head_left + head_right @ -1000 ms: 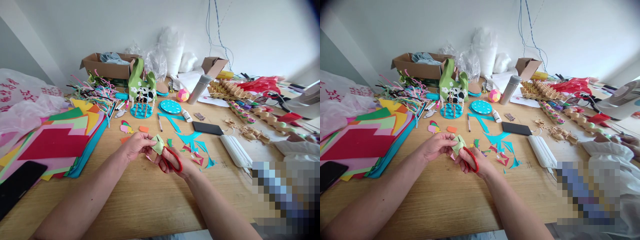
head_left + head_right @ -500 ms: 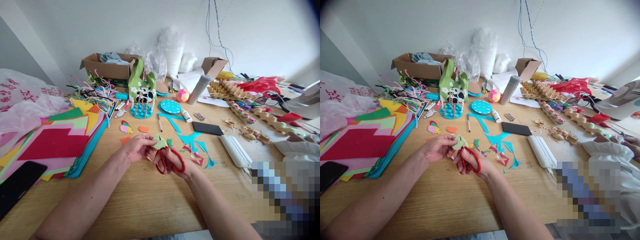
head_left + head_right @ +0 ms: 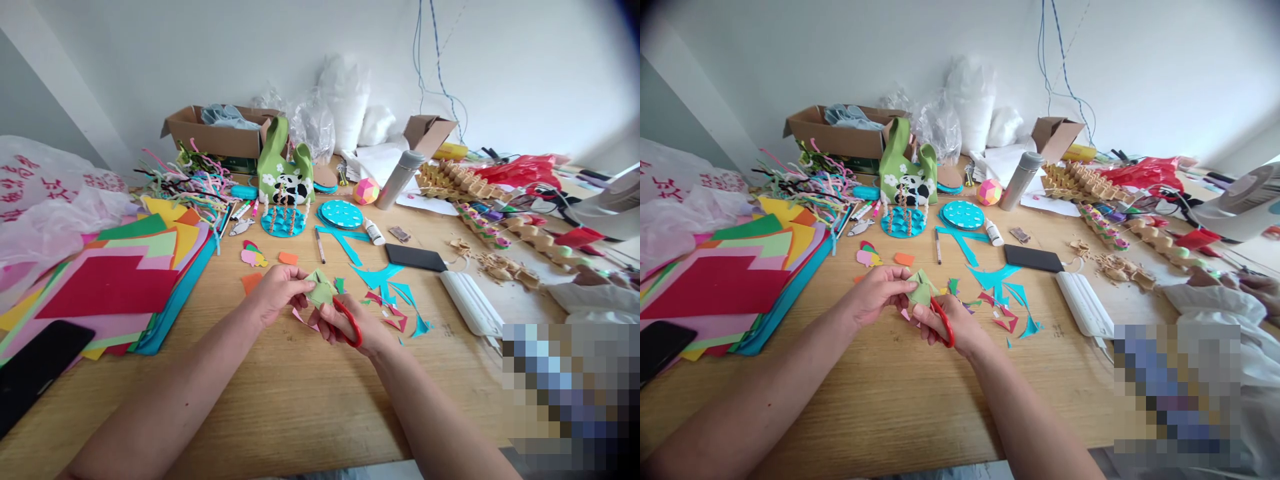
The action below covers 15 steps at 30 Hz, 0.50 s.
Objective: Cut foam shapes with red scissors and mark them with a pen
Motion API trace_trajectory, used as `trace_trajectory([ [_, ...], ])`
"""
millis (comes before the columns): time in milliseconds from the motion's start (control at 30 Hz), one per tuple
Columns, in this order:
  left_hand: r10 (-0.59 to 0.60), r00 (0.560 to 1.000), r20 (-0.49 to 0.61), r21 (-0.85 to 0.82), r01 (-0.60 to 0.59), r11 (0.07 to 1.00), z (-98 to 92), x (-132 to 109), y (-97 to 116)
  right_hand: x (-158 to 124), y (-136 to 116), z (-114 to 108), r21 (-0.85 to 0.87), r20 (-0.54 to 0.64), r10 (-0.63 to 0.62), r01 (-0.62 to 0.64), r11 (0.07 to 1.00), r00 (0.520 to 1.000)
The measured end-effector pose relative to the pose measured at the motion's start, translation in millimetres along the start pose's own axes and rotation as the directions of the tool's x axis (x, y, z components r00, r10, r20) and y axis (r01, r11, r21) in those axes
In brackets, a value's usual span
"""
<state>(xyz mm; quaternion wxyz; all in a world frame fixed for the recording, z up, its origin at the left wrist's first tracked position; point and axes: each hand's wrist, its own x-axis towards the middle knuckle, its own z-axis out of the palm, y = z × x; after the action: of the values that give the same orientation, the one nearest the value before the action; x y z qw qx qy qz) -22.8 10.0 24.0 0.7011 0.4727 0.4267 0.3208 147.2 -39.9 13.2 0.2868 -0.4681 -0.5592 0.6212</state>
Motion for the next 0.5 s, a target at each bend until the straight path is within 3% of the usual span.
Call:
trace_trajectory([
  [500, 0.025, 1.000, -0.001, -0.013, -0.025, 1.000, 0.4, 0.7, -1.9, 1.9, 2.8, 0.8, -0.008, -0.045, -0.018, 0.018, 1.000, 0.999],
])
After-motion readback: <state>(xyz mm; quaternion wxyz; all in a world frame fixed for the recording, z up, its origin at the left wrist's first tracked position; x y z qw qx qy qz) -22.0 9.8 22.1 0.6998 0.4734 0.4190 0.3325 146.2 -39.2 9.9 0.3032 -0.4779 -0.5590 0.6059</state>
